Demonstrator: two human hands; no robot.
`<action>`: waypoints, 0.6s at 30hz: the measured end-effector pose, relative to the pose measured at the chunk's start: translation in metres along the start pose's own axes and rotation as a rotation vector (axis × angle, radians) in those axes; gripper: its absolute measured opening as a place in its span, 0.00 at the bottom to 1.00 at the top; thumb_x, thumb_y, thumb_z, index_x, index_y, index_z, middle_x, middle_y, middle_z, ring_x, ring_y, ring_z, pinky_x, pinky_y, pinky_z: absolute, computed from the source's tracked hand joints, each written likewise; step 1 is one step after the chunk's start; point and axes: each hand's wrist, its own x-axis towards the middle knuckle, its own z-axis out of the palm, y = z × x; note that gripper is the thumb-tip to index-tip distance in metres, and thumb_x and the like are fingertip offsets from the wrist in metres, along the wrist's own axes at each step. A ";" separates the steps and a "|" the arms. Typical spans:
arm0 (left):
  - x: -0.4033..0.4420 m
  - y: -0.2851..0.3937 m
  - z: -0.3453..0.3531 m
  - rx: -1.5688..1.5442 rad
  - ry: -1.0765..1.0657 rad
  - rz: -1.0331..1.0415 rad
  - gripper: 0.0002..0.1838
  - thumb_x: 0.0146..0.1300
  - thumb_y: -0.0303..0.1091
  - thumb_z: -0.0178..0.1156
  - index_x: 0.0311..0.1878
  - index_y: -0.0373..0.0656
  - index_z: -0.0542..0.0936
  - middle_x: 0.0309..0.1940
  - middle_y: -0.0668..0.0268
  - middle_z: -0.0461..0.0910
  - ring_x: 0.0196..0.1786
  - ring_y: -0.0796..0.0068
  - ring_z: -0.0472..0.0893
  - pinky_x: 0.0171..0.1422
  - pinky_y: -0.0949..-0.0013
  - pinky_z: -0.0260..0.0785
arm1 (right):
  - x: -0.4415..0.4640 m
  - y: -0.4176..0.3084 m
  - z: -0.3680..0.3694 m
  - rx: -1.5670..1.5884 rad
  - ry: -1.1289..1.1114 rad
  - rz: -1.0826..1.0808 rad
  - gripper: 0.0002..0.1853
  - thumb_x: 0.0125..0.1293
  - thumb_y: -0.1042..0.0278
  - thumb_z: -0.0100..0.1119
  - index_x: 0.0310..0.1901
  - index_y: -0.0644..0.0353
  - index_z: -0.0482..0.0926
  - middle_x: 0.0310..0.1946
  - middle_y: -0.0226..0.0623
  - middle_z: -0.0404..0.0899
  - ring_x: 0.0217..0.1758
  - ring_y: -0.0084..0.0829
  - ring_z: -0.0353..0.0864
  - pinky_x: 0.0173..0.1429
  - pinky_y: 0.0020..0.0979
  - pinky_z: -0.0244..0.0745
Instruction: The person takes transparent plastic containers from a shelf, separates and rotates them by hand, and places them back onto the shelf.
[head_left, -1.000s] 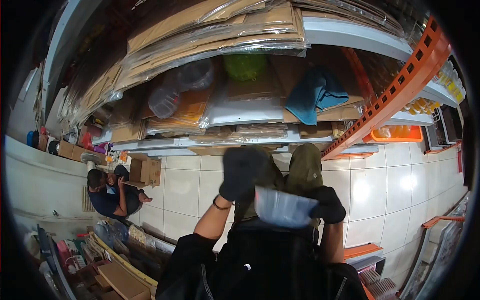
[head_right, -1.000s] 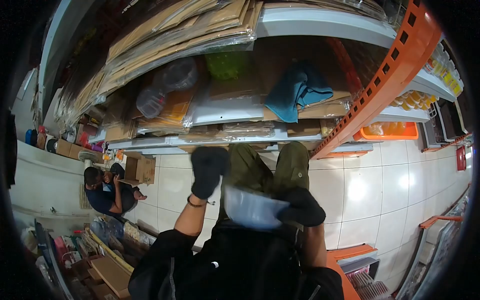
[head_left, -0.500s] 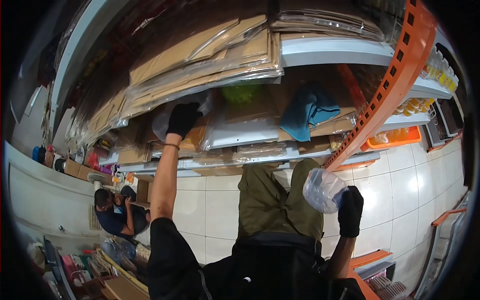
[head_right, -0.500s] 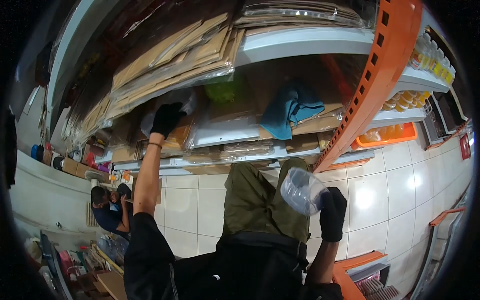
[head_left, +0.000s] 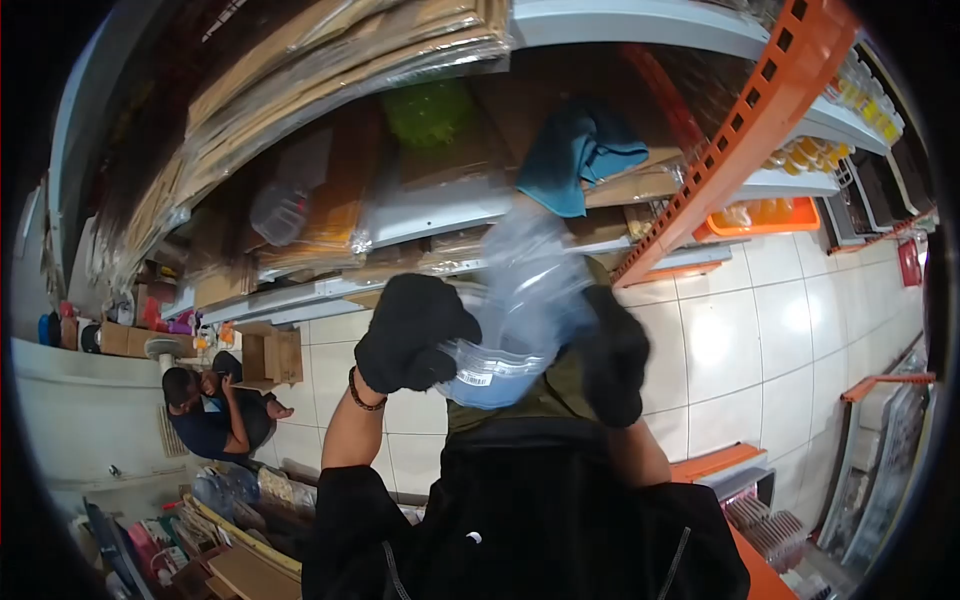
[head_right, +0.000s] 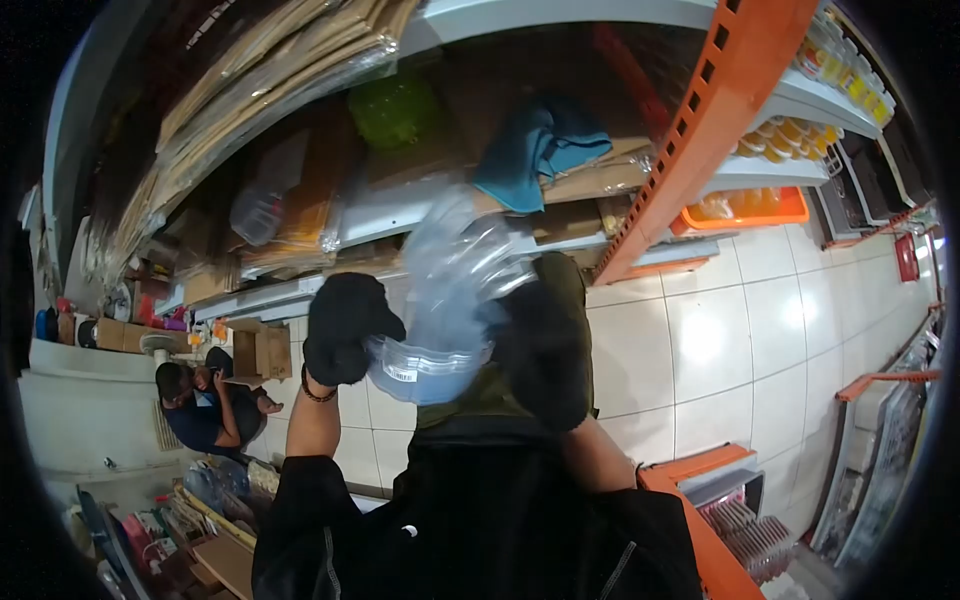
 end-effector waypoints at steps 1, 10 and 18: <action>-0.002 0.001 0.004 -0.022 0.064 -0.039 0.23 0.63 0.54 0.51 0.24 0.46 0.79 0.20 0.65 0.75 0.27 0.60 0.76 0.35 0.60 0.66 | 0.003 0.015 0.003 0.019 -0.147 -0.267 0.09 0.57 0.79 0.56 0.40 0.65 0.81 0.33 0.41 0.79 0.37 0.36 0.77 0.42 0.34 0.72; -0.006 0.002 0.041 -0.208 0.375 -0.402 0.33 0.73 0.54 0.36 0.24 0.36 0.73 0.17 0.63 0.74 0.19 0.76 0.72 0.26 0.74 0.63 | -0.007 0.023 0.009 0.071 -0.237 -0.027 0.17 0.48 0.70 0.71 0.40 0.66 0.80 0.29 0.42 0.81 0.30 0.34 0.81 0.34 0.31 0.73; 0.003 0.012 0.038 -0.366 0.394 -0.499 0.21 0.72 0.39 0.44 0.27 0.34 0.72 0.22 0.63 0.72 0.23 0.79 0.70 0.29 0.74 0.62 | -0.010 0.042 0.010 0.153 -0.423 0.021 0.28 0.40 0.62 0.79 0.43 0.67 0.79 0.32 0.42 0.83 0.32 0.32 0.83 0.38 0.31 0.76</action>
